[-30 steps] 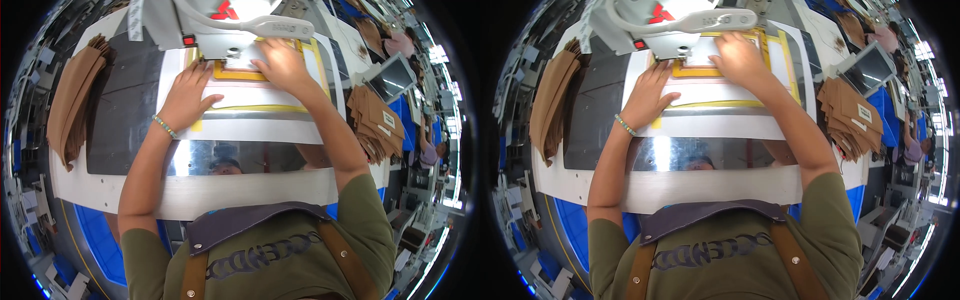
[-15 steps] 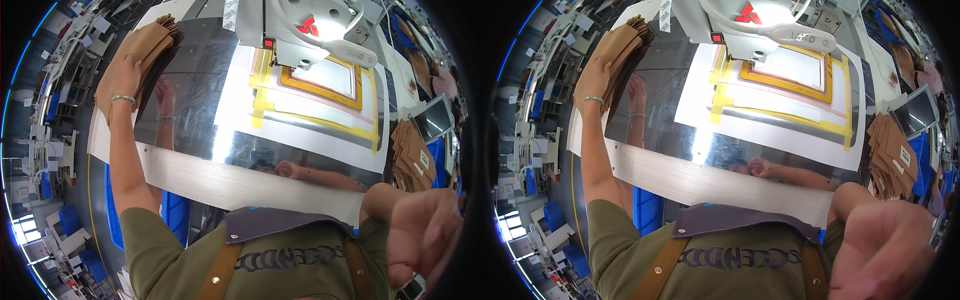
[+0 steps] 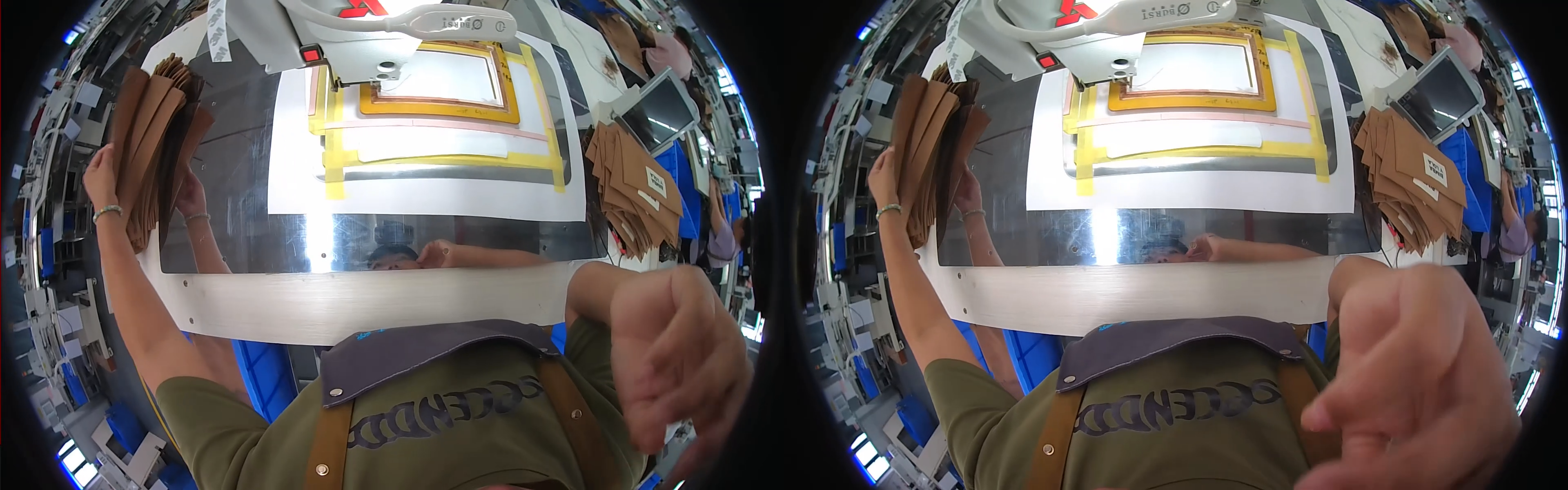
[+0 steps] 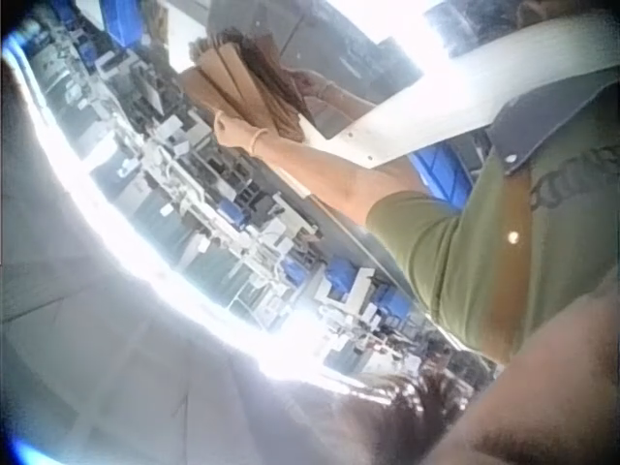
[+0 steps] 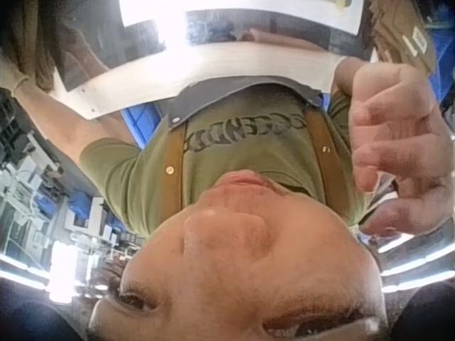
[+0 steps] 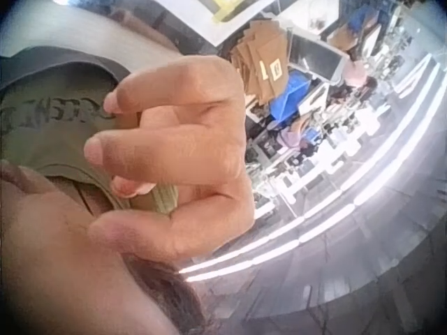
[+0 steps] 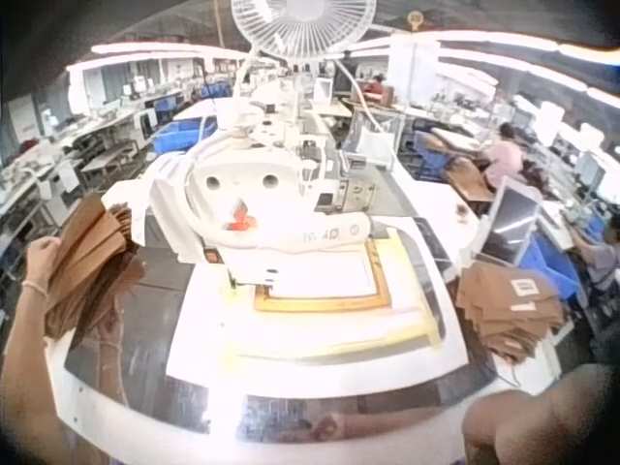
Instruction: Operating an industrial sewing machine to assemble leather bag components and apply brand labels.
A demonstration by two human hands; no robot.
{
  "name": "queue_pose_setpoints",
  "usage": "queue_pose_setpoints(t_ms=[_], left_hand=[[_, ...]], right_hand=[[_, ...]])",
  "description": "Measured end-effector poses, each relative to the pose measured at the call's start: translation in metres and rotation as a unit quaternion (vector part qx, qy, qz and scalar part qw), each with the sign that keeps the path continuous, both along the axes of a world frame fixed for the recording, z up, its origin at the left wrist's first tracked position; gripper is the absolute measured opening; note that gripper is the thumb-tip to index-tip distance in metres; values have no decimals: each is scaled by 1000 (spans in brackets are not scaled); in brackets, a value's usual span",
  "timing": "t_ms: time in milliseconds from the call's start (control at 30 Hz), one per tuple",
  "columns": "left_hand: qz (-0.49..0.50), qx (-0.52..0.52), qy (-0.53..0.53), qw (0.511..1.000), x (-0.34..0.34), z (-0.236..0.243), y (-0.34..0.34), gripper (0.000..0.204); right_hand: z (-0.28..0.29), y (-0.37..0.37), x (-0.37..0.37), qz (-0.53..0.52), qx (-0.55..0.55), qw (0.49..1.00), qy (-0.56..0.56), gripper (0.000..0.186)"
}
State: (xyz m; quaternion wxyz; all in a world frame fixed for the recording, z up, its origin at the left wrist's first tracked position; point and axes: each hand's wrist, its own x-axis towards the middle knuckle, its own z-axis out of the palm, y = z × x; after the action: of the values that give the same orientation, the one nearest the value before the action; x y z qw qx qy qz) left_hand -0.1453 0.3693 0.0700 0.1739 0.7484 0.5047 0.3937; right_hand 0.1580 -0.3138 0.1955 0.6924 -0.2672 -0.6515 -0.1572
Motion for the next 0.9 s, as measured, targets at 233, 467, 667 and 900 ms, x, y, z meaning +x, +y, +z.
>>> queue_pose_setpoints(t_ms=[233,467,667,900], left_hand=[[-153,267,161,938,37,21,-125,29],[-393,313,258,825,89,-58,-286,28],[-338,268,251,866,58,-60,-295,33],[-235,243,312,888,-14,-65,-252,29]], right_hand=[[-47,79,20,-34,-419,900,-116,22],[-147,160,21,-163,-421,853,-261,29],[-178,211,21,-288,-420,774,-377,31],[-192,225,18,-350,-378,747,-419,12]])
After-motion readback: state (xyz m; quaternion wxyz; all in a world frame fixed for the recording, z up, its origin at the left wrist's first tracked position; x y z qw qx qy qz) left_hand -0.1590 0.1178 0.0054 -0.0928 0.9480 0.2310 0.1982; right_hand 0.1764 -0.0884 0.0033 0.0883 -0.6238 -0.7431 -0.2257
